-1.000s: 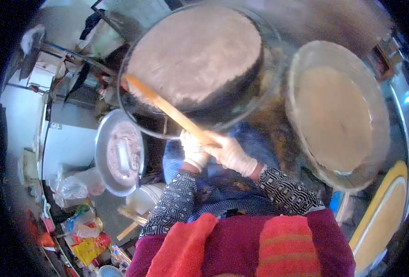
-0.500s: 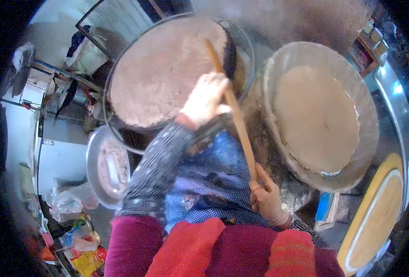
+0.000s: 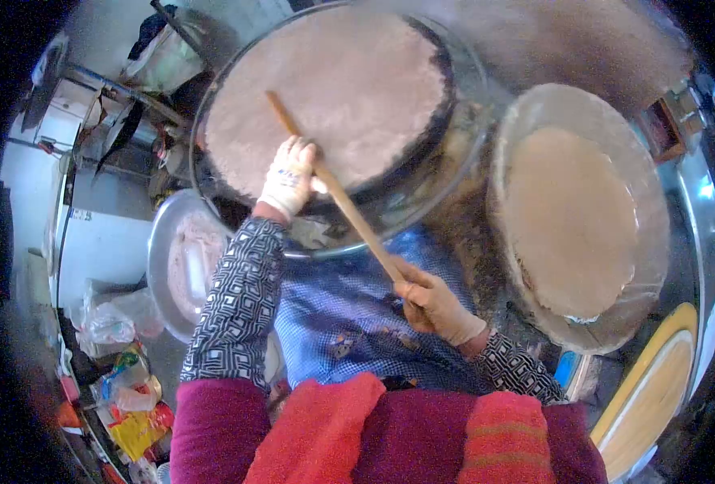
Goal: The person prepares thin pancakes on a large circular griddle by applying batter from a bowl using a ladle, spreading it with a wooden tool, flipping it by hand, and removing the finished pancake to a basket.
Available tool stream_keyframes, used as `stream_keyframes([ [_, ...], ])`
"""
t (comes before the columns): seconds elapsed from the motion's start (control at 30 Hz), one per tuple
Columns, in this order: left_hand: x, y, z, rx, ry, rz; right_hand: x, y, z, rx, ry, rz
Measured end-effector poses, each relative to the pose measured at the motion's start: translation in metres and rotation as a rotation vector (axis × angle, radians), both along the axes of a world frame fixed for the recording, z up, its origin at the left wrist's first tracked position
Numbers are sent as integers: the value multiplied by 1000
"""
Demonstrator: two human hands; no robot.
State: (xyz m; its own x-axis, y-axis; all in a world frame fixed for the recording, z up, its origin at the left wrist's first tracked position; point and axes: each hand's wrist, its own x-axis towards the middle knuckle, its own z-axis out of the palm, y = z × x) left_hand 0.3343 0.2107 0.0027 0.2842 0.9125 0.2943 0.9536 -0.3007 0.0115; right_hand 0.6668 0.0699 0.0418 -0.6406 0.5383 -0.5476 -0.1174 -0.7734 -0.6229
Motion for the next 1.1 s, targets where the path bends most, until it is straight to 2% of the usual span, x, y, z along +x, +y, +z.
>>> stream_keyframes([
  [0.07, -22, -27, 9, 51, -41, -3, -18, -2, 2, 42, -69, 76],
  [0.17, -78, -66, -13, 89, 12, 78, -48, -8, -9, 150, -62, 164],
  [0.2, -91, -81, -12, 70, 44, 119, -58, -14, -24, 190, -36, 164],
  [0.23, -98, -97, -4, 52, 77, 160, -65, -16, -21, 180, -28, 194],
  [0.27, -104, -112, 6, -79, 82, 231, -71, -16, -18, 171, -18, 225],
  [0.3, -119, -127, -2, -100, 122, 260, -77, -18, -15, 162, -8, 254],
  [0.33, -126, -145, -10, -111, 146, 275, -83, -24, -14, 313, -37, 255],
  [0.37, -127, -157, -15, -121, 167, 280, -79, -30, -15, 354, -73, 238],
  [0.4, -120, -158, -15, -18, 117, 234, -70, -38, -17, 391, -117, 210],
  [0.43, -104, -156, -15, 73, 53, 189, -56, -49, -19, 417, -172, 186],
  [0.5, -31, -122, 25, 198, -91, 84, -16, -72, -27, 462, -283, 78],
  [0.53, 7, -100, 39, 202, -177, -9, 10, -84, -30, 473, -335, -11],
  [0.57, 48, -78, 66, 182, -227, -203, 32, -92, -26, 493, -364, -93],
  [0.6, 76, -48, 52, 267, -269, -333, 45, -102, -20, 430, -421, -228],
  [0.63, 113, -26, 60, 212, -334, -402, 53, -105, -14, 370, -473, -366],
  [0.67, 138, -2, 55, 138, -386, -517, 58, -101, -4, 315, -458, -404],
  [0.7, 166, 19, 51, 20, -237, -513, 63, -96, 5, 258, -440, -440],
  [0.73, 194, 42, 24, -139, -45, -426, 66, -90, 10, 201, -420, -478],
  [0.77, 206, 49, 21, -244, 27, -366, 71, -81, 7, 177, -363, -478],
  [0.9, 173, 70, 41, -340, 139, -271, 68, -47, 1, 43, -137, -416],
  [1.0, 115, 66, 16, -209, 119, -153, 54, -22, -10, -2, 47, -287],
  [1.07, 76, 47, 17, -183, 84, -99, 37, -13, -10, -39, 46, -189],
  [1.1, 56, 37, 7, -67, 33, -81, 28, -10, -11, -57, 45, -142],
])
